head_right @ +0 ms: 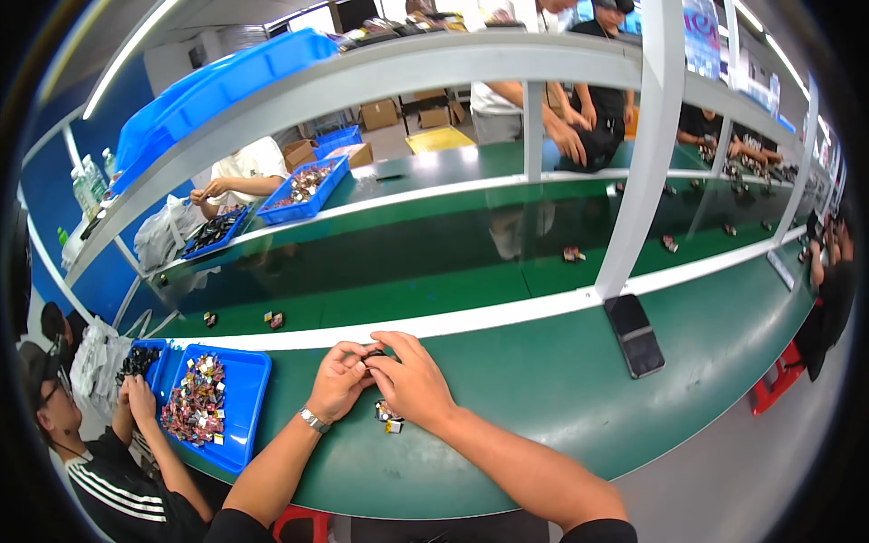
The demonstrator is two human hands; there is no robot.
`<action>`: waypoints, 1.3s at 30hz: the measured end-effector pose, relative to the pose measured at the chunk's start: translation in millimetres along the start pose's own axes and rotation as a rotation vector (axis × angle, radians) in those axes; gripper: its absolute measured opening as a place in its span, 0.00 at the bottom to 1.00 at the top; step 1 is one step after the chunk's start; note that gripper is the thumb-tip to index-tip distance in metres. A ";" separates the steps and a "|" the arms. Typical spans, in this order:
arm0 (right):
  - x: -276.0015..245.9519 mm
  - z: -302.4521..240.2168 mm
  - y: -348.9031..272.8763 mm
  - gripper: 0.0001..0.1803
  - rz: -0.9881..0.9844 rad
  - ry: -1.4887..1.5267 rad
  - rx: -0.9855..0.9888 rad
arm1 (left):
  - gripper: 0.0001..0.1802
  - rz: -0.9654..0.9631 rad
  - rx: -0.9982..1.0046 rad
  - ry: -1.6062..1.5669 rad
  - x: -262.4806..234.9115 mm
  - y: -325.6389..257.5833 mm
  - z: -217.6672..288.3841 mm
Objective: Assembling small colorful puzzle cube components on a factory production line.
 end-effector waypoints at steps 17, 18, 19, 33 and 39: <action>-2.2 5.8 3.9 0.09 0.039 -0.118 -0.055 | 0.12 0.141 -0.053 0.172 8.0 6.9 -5.9; -2.2 6.0 3.9 0.10 0.050 -0.110 -0.056 | 0.13 0.140 -0.040 0.157 10.1 8.2 -4.6; -2.3 4.2 2.9 0.10 0.035 -0.128 -0.060 | 0.13 0.152 -0.050 0.176 6.2 6.9 -6.9; 2.3 2.4 -2.2 0.09 0.028 -0.180 -0.073 | 0.12 0.210 0.006 0.152 6.6 0.1 -9.2; -1.2 0.2 6.3 0.10 -0.010 -0.052 -0.053 | 0.12 0.242 0.083 0.182 4.3 -1.1 -6.7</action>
Point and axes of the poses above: each hand's wrist, its own y-axis towards the middle knuckle, its own x-axis out of the palm, z = x × y, the point moved 3 cm from there along y, towards the middle knuckle, and after that the axes turned 5 degrees about -y, right-handed, at the moved point
